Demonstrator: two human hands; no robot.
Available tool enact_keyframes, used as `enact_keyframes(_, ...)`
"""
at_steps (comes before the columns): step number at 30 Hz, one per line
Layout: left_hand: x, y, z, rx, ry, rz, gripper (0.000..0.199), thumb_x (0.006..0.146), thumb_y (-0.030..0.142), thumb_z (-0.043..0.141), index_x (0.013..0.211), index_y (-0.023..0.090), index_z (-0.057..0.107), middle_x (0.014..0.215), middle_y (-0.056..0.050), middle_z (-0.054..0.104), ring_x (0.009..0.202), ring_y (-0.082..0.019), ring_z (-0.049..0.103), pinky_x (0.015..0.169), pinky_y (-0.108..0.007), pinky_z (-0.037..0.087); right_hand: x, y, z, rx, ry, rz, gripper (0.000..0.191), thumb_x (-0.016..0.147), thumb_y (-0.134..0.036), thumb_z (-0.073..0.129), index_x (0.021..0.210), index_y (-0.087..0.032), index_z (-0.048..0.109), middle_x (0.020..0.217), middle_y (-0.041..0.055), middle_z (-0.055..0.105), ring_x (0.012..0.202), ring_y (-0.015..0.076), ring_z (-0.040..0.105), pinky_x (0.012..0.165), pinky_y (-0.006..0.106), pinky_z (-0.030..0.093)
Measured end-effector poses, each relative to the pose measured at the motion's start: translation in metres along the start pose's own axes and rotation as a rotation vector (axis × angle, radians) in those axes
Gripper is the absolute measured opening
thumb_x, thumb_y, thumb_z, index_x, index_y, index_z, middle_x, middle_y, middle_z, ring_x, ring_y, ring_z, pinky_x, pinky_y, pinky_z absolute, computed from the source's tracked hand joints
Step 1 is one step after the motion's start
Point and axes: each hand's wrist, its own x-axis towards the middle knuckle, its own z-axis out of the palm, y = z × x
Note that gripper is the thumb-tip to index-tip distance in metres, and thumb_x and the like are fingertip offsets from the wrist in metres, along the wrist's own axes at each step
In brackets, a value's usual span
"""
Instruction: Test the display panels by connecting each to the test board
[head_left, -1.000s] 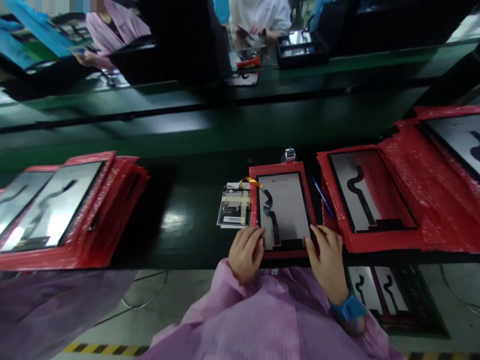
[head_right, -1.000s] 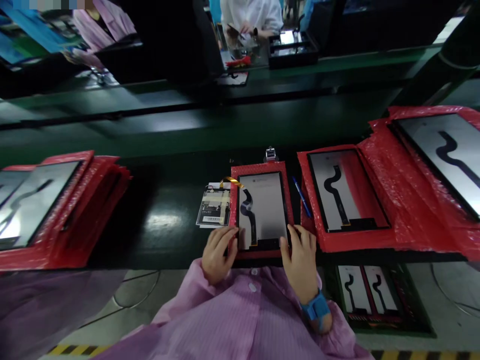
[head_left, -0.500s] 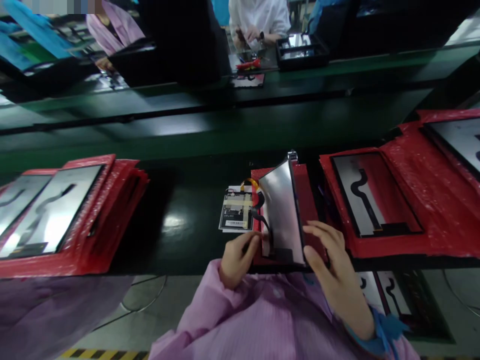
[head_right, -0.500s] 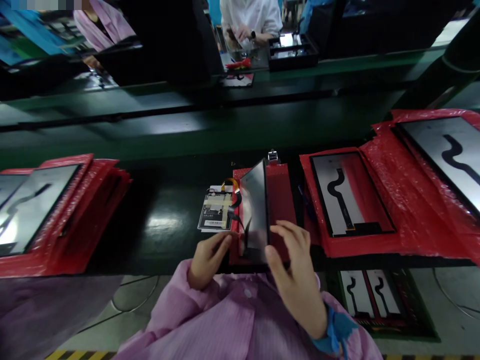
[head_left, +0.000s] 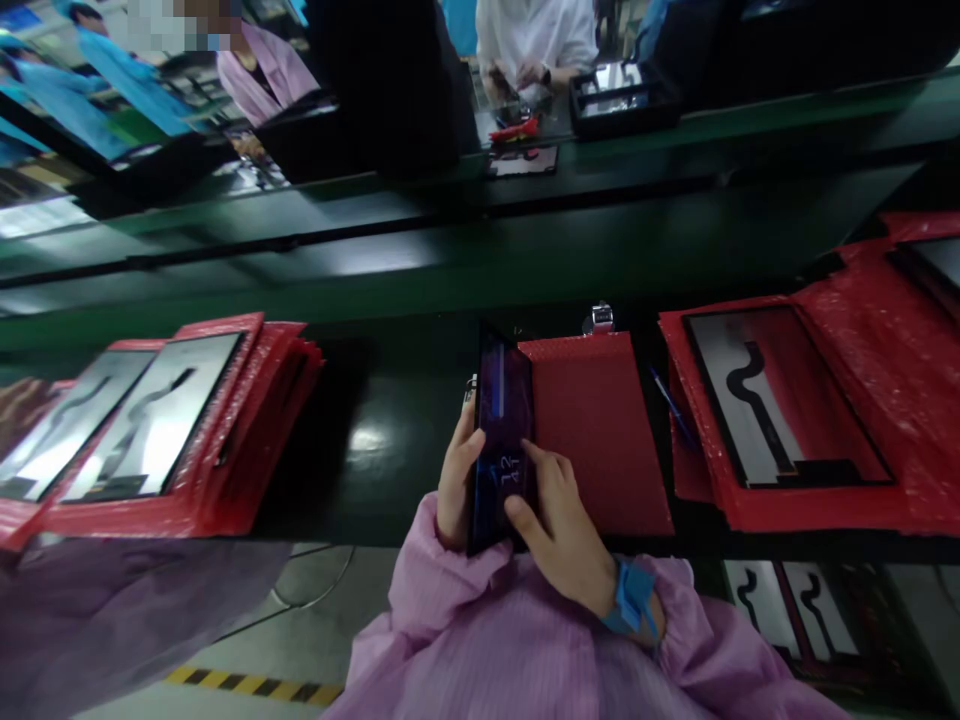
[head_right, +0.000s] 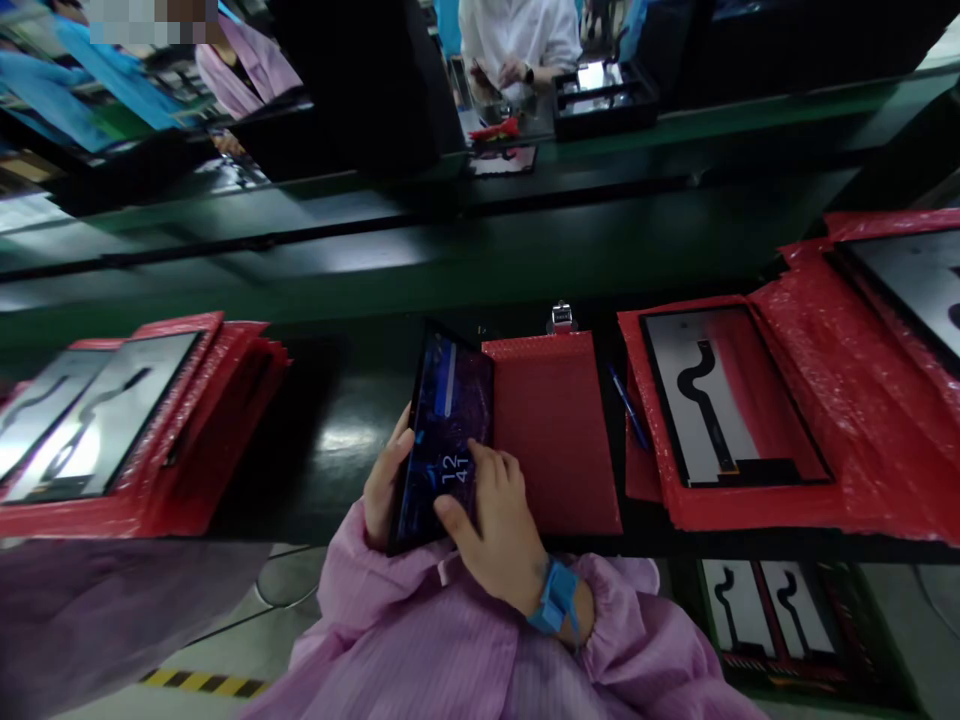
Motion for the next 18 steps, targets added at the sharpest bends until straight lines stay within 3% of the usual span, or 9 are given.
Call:
enact_keyframes(4, 0.001, 0.001, -0.004, -0.266, -0.025, -0.222, 0.049, 0.099, 0.034, 0.032, 0.145, 0.026, 0.045, 0.144, -0.005, 0.057, 0.131, -0.027, 0.056, 0.102, -0.046, 0.055, -0.007, -0.003, -0.004, 0.189, 0.003, -0.177, 0.057, 0.099, -0.057, 0.038, 0.146, -0.024, 0.037, 0.142, 0.0105, 0.051, 0.134, 0.0260, 0.042, 0.113, 0.050, 0.040)
enact_keyframes(8, 0.007, 0.001, -0.011, -0.310, -0.043, -0.295, 0.050, 0.094, 0.033, 0.033, 0.142, 0.027, 0.047, 0.136, -0.005, 0.063, 0.119, -0.028, 0.065, 0.092, -0.046, 0.060, -0.005, 0.013, -0.005, 0.083, 0.110, 0.071, 0.046, 0.100, -0.049, 0.041, 0.140, -0.027, 0.045, 0.141, 0.0095, 0.052, 0.134, 0.0252, 0.043, 0.116, 0.054, 0.034)
enact_keyframes(12, 0.013, 0.006, -0.021, -0.362, 0.035, -0.332, 0.037, 0.091, 0.041, 0.043, 0.115, 0.024, 0.066, 0.103, -0.008, 0.076, 0.094, -0.030, 0.073, 0.076, -0.047, 0.063, -0.002, 0.028, -0.004, 0.177, 0.103, 0.263, 0.061, 0.096, -0.059, 0.044, 0.146, -0.025, 0.037, 0.150, 0.0110, 0.044, 0.142, 0.0263, 0.036, 0.120, 0.057, 0.027)
enact_keyframes(15, 0.012, 0.007, -0.026, -0.418, 0.078, -0.325, 0.030, 0.087, 0.046, 0.047, 0.090, 0.025, 0.068, 0.083, -0.006, 0.074, 0.082, -0.029, 0.072, 0.070, -0.046, 0.062, -0.003, 0.022, -0.005, 0.275, 0.030, 0.288, 0.069, 0.095, -0.061, 0.043, 0.153, -0.028, 0.025, 0.155, 0.0097, 0.038, 0.145, 0.0253, 0.034, 0.120, 0.056, 0.027)
enact_keyframes(18, 0.007, 0.004, -0.022, -0.444, 0.142, -0.314, 0.030, 0.083, 0.050, 0.048, 0.078, 0.025, 0.065, 0.077, -0.004, 0.072, 0.081, -0.028, 0.072, 0.069, -0.045, 0.062, -0.006, 0.011, -0.007, 0.199, 0.074, 0.171, 0.065, 0.098, -0.055, 0.042, 0.155, -0.030, 0.022, 0.159, 0.0080, 0.033, 0.147, 0.0249, 0.030, 0.121, 0.054, 0.026)
